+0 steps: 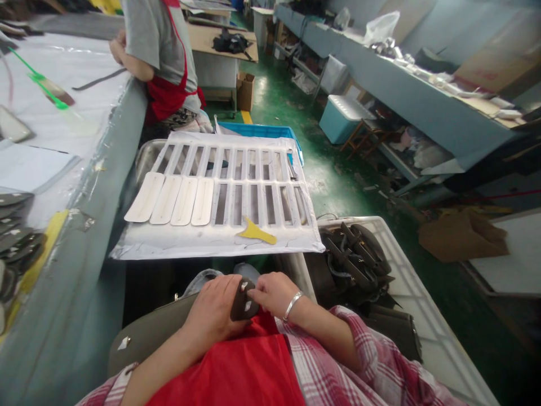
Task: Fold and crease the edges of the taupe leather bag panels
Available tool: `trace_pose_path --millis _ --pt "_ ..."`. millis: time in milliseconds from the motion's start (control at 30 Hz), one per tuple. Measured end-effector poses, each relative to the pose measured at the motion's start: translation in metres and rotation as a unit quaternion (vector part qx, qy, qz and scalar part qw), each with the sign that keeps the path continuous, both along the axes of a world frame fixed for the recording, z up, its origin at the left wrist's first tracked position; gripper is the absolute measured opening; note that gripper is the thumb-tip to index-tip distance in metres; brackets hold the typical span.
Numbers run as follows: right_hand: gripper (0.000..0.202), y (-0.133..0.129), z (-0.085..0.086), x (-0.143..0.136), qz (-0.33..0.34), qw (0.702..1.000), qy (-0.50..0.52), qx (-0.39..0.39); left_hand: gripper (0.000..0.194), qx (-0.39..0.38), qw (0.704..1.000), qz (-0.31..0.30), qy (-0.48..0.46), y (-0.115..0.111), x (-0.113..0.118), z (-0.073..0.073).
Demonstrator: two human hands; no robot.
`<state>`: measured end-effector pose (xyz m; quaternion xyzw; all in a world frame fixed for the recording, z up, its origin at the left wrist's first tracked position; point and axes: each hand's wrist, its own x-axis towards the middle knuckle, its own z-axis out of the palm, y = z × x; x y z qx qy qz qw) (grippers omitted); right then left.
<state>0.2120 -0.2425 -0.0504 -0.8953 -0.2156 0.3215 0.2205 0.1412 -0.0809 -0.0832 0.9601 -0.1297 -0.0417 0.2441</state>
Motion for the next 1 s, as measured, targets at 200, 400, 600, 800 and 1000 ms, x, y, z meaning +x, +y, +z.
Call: trace_pose_path --millis 200,400,600,800,1000 --pt "0.03 0.004 0.002 0.002 -0.013 1.0 0.009 -0.01 0.057 -0.006 1.0 0.012 0.013 0.0 0.002 0.003" --pt "0.032 0.004 0.003 -0.001 -0.014 1.0 0.014 -0.012 0.065 -0.035 0.999 -0.003 0.022 0.007 0.001 0.005" --pt "0.031 0.004 -0.008 0.006 0.0 1.0 -0.026 -0.014 0.042 -0.058 0.996 -0.005 0.066 0.015 0.01 0.004" --pt "0.038 -0.001 -0.027 0.001 -0.031 0.998 0.013 0.059 0.056 -0.078 0.997 0.006 0.018 0.021 -0.005 0.019" --pt "0.042 0.003 -0.02 0.001 -0.066 0.995 -0.048 0.051 0.021 -0.128 0.93 0.344 -0.033 0.102 -0.086 0.041"
